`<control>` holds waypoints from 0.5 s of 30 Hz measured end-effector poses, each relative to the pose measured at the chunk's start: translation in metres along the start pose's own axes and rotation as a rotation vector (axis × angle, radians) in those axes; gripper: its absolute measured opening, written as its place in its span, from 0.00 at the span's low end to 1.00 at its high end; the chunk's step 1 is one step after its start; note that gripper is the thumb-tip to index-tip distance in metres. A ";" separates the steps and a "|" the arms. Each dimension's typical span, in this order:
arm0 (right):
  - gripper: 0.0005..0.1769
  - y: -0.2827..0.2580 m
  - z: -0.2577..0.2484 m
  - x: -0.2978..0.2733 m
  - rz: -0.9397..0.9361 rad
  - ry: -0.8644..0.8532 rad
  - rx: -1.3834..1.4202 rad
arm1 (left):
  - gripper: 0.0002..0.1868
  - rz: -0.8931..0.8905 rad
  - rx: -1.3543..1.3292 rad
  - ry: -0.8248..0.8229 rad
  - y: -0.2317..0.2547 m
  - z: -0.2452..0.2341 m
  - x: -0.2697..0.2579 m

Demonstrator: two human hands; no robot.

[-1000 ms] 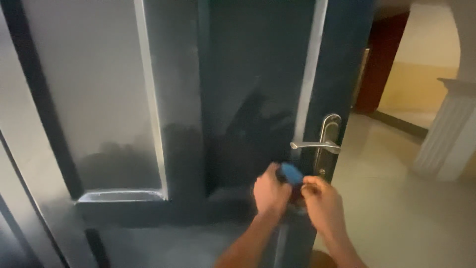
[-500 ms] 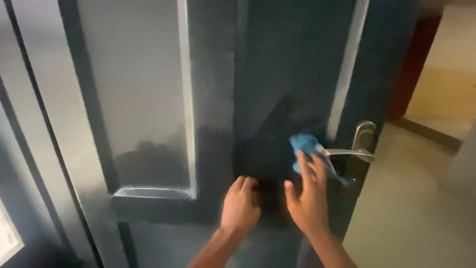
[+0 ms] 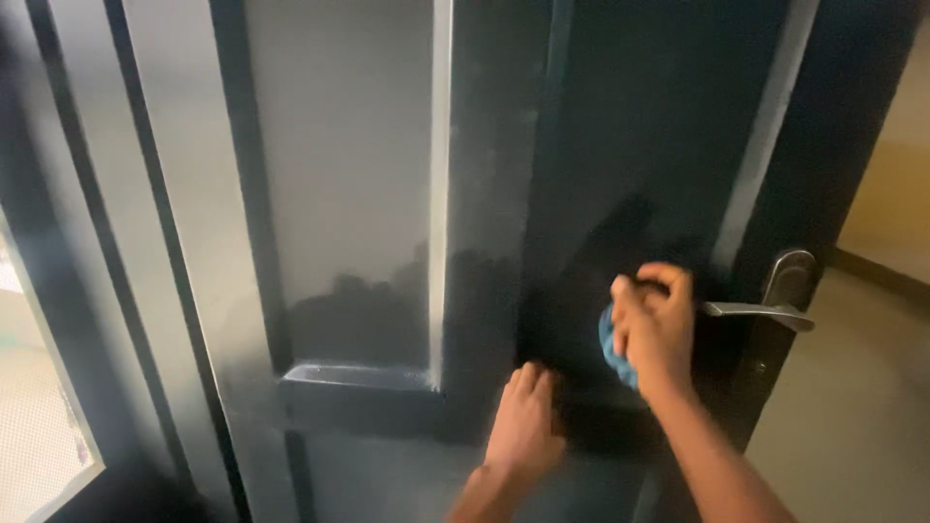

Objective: Wiping a dark wooden door and its handle with a blue cloth.

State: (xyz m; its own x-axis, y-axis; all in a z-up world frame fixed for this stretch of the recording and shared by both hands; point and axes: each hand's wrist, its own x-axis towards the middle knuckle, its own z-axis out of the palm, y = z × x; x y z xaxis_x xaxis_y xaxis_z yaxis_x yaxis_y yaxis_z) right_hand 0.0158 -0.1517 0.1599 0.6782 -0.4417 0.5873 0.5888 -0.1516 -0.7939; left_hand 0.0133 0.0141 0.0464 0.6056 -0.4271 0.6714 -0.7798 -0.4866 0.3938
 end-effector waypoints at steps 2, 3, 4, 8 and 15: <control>0.17 0.036 -0.018 -0.022 -0.019 0.000 -0.157 | 0.26 -0.066 -0.064 0.099 0.007 0.007 0.003; 0.15 0.053 -0.024 -0.030 -0.040 -0.002 -0.303 | 0.29 -0.131 -0.118 0.201 0.010 0.007 0.008; 0.15 0.048 -0.024 -0.032 -0.046 -0.003 -0.303 | 0.29 -0.128 -0.118 0.207 0.014 0.007 0.011; 0.17 0.043 -0.031 -0.023 0.373 -0.114 0.263 | 0.35 -0.231 -0.470 0.141 0.032 -0.004 0.021; 0.16 -0.022 -0.025 -0.031 -0.265 -0.113 -0.420 | 0.18 -0.404 -0.502 0.437 0.077 -0.068 0.069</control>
State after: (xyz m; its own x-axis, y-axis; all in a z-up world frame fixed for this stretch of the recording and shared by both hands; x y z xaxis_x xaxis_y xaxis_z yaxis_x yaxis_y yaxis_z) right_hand -0.0292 -0.1571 0.1556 0.5866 -0.2446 0.7721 0.5353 -0.5983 -0.5962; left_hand -0.0161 -0.0007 0.1656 0.8220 0.1000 0.5607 -0.5533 -0.0929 0.8278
